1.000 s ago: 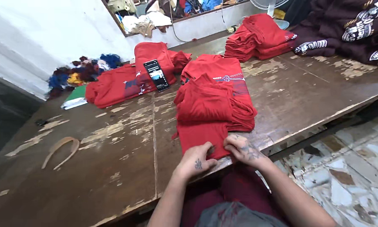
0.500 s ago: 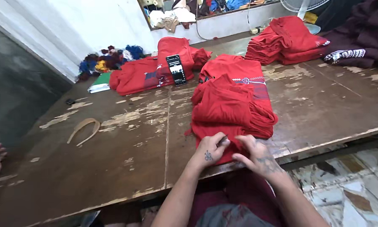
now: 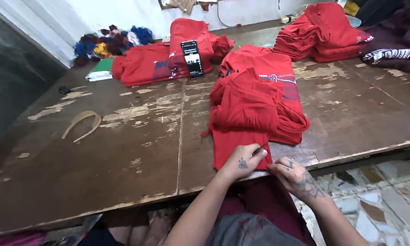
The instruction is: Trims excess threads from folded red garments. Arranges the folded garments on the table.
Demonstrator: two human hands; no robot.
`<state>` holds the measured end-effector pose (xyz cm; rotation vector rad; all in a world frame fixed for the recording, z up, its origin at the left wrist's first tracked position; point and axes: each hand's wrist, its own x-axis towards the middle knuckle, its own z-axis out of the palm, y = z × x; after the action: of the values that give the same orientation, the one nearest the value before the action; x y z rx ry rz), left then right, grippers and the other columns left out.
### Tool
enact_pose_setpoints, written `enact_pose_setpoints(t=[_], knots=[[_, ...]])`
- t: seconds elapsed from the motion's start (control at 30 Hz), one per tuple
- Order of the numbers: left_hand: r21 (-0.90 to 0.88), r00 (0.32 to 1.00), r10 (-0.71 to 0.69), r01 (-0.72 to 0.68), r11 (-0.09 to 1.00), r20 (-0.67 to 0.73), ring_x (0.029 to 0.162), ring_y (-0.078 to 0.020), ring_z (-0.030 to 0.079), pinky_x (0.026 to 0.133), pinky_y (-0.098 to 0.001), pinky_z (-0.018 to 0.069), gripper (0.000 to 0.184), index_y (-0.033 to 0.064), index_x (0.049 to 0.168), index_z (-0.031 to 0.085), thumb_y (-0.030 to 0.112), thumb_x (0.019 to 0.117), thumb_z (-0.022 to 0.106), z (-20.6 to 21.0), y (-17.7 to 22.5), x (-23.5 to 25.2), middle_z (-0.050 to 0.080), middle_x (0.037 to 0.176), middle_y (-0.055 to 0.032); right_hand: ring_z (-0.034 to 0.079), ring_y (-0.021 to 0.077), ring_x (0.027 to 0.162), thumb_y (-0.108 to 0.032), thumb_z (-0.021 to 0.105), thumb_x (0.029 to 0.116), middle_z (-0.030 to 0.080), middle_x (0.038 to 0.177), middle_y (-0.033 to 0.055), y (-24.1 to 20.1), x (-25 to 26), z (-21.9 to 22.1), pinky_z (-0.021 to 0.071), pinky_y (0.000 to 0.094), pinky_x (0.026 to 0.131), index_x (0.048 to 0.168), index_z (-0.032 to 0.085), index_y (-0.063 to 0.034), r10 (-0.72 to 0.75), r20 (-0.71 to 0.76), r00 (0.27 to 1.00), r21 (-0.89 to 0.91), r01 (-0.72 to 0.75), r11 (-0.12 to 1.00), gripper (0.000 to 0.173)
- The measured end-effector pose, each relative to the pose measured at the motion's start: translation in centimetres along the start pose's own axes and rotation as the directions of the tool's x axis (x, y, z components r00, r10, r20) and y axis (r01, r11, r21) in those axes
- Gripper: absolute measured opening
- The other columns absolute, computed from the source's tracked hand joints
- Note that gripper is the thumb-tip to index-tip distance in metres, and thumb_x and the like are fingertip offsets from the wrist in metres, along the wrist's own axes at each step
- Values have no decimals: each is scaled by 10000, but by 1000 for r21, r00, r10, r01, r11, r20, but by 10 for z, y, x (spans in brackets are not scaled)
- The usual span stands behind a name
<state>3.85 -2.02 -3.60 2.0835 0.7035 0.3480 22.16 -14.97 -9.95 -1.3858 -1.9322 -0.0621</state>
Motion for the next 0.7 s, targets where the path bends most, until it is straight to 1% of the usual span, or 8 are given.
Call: enact_pose_setpoints(t=[0.1, 0.17, 0.23, 0.27, 0.33, 0.43, 0.53, 0.7], knots=[[-169, 998, -15, 4, 986, -60, 645, -66, 560, 641, -257, 499, 347, 8, 1264, 637, 252, 1069, 486, -4, -3, -2, 629, 799, -30, 710, 179, 830, -192, 585, 977, 723, 899, 67, 0, -10, -18, 598, 314, 765, 1015, 776, -102, 30, -6, 1000, 25, -30, 999, 214], [-221, 995, -11, -12, 975, -101, 653, -60, 531, 645, -263, 480, 445, 10, 1383, 557, 307, 1060, 484, -2, -1, -1, 613, 803, -10, 712, 216, 865, -290, 571, 1009, 726, 961, 89, -6, -1, -19, 600, 378, 782, 1150, 733, -89, 101, 35, 994, 31, -102, 994, 294], [-240, 985, 15, -56, 969, -169, 630, -55, 508, 622, -256, 463, 450, -7, 1381, 543, 304, 1070, 449, 9, -2, 2, 579, 761, 8, 705, 290, 958, -348, 572, 1012, 717, 1051, 132, -6, 12, -7, 578, 481, 851, 1244, 706, -89, 151, 53, 987, 13, -152, 988, 373], [-223, 981, 21, -66, 973, -195, 623, -61, 518, 621, -263, 471, 445, -8, 1370, 550, 306, 1076, 437, 14, -4, 3, 585, 753, 3, 710, 323, 970, -310, 592, 996, 722, 1043, 149, -2, 16, 2, 573, 520, 860, 1188, 726, -77, 144, 32, 989, -8, -144, 990, 331], [-175, 976, 17, -55, 983, -215, 627, -90, 546, 631, -297, 492, 449, -7, 1362, 563, 318, 1082, 432, 19, -7, 2, 616, 760, -24, 715, 319, 932, -200, 610, 970, 721, 965, 142, 5, 14, 10, 578, 493, 858, 1034, 749, -61, 106, -2, 994, -20, -106, 994, 207], [-206, 982, 29, -68, 976, -186, 603, -78, 512, 592, -276, 464, 464, -15, 1384, 538, 314, 1088, 399, 14, -10, -1, 564, 728, 2, 717, 255, 923, -133, 615, 948, 722, 958, 113, 6, 7, -7, 593, 374, 870, 989, 759, -58, 70, 22, 997, 22, -71, 997, 168], [-299, 987, 25, -72, 951, -159, 591, -52, 473, 561, -245, 427, 432, -21, 1389, 513, 266, 1081, 414, 11, -12, -1, 533, 731, 25, 718, 247, 882, -126, 609, 938, 717, 934, 118, 4, 11, -19, 599, 362, 824, 960, 751, -51, 69, 72, 995, 44, -72, 996, 162], [-326, 982, 41, -101, 940, -187, 605, -37, 487, 562, -225, 435, 420, -33, 1389, 503, 193, 1038, 454, 13, -15, -5, 559, 778, 17, 708, 246, 900, -297, 575, 1011, 719, 976, 116, -2, 24, -14, 587, 425, 828, 1090, 725, -50, 213, 61, 975, 16, -214, 977, 299]])
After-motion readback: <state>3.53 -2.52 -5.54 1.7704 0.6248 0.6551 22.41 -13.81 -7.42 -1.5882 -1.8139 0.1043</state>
